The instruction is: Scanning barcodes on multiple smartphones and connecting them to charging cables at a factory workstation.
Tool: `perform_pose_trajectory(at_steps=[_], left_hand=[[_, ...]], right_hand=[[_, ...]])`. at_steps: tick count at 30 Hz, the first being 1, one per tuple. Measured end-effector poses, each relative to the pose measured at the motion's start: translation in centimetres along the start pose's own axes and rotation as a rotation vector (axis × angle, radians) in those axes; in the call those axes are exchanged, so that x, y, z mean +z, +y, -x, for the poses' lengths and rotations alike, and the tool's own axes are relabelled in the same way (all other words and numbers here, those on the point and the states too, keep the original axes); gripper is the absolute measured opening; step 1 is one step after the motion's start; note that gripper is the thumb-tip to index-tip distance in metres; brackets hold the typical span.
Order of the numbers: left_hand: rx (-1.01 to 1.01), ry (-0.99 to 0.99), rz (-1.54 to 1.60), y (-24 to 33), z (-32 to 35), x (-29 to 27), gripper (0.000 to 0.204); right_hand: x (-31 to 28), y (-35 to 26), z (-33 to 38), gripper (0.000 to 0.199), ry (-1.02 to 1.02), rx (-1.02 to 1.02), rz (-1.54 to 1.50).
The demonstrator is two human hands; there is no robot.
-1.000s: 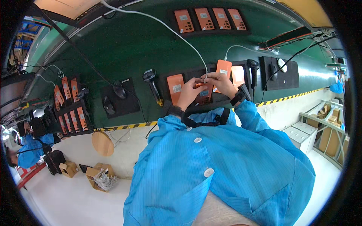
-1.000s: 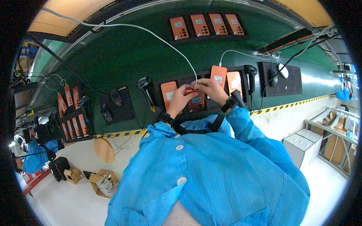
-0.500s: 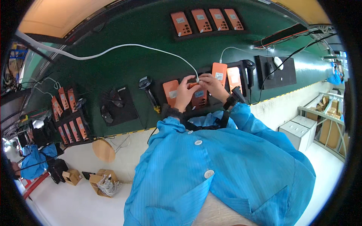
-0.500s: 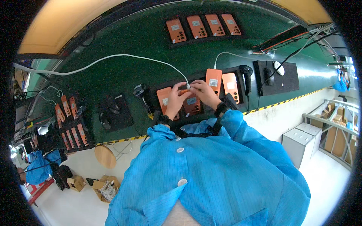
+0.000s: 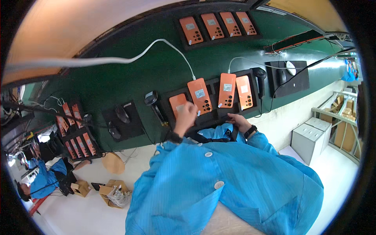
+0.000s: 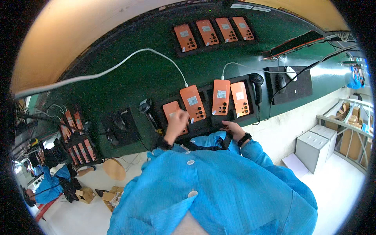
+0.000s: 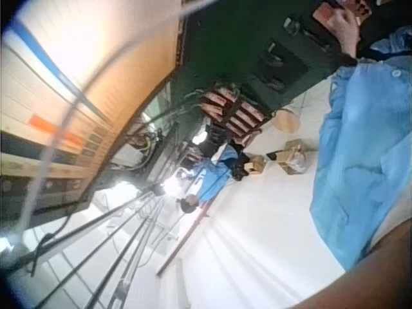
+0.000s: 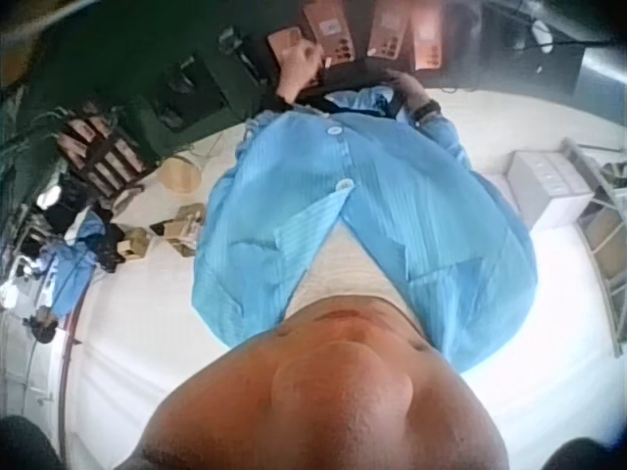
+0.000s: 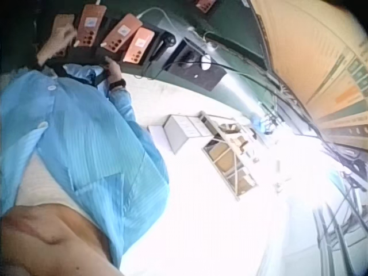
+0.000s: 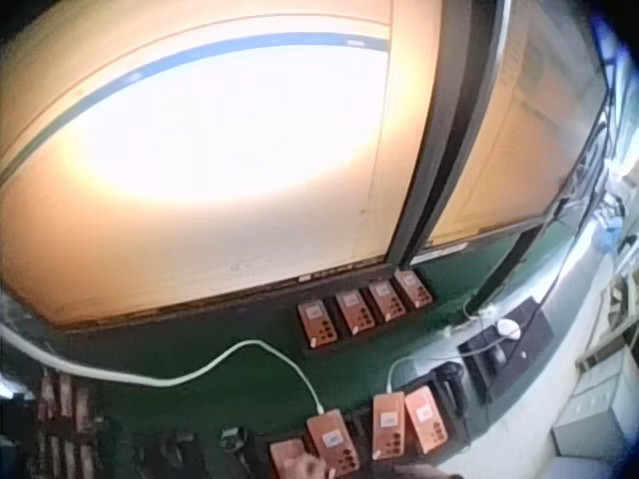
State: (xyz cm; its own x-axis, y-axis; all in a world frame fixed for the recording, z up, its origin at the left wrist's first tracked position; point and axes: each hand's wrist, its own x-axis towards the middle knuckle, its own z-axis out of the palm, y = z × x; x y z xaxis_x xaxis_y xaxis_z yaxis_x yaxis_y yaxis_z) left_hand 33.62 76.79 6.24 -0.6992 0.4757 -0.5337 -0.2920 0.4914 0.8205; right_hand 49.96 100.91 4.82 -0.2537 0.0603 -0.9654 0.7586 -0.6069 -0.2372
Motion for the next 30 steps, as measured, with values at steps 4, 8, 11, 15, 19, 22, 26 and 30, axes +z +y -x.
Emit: perform_pose_trajectory(at_steps=[4,8,11,15,19,22,26,30], left_hand=[[-0.083,-0.518,-0.401,-4.1,1.3,3.2,0.040],[-0.141,-0.486,-0.325,-1.9,1.7,2.7,0.055],[-0.123,-0.437,-0.287,-1.9,2.7,2.7,0.054],[0.186,-0.417,-0.158,-2.7,2.5,3.0,0.044],[0.243,-0.560,0.023,-5.3,0.5,6.3,0.051],[0.172,-0.625,0.269,-5.4,-0.6,8.2,0.060],[0.129,-0.538,0.381,-4.2,0.5,7.0,0.069],[0.030,-0.446,0.322,-3.6,0.8,6.3,0.075]], right_hand=[[0.4,-0.4,-0.7,0.028,-0.051,-0.056,0.020],[5.1,-7.1,2.8,0.026,-0.264,-0.083,0.504],[9.9,-13.0,-0.6,0.018,-0.415,-0.656,0.148],[13.5,-22.5,-7.1,0.030,0.424,-1.374,1.054],[15.6,-29.0,-12.4,0.047,0.805,-0.637,1.266],[10.8,-33.4,-18.4,0.048,0.770,-0.633,1.245],[4.3,-36.0,-26.2,0.033,0.596,-0.874,1.582],[5.6,-35.2,-28.2,0.031,0.699,-0.658,1.412]])
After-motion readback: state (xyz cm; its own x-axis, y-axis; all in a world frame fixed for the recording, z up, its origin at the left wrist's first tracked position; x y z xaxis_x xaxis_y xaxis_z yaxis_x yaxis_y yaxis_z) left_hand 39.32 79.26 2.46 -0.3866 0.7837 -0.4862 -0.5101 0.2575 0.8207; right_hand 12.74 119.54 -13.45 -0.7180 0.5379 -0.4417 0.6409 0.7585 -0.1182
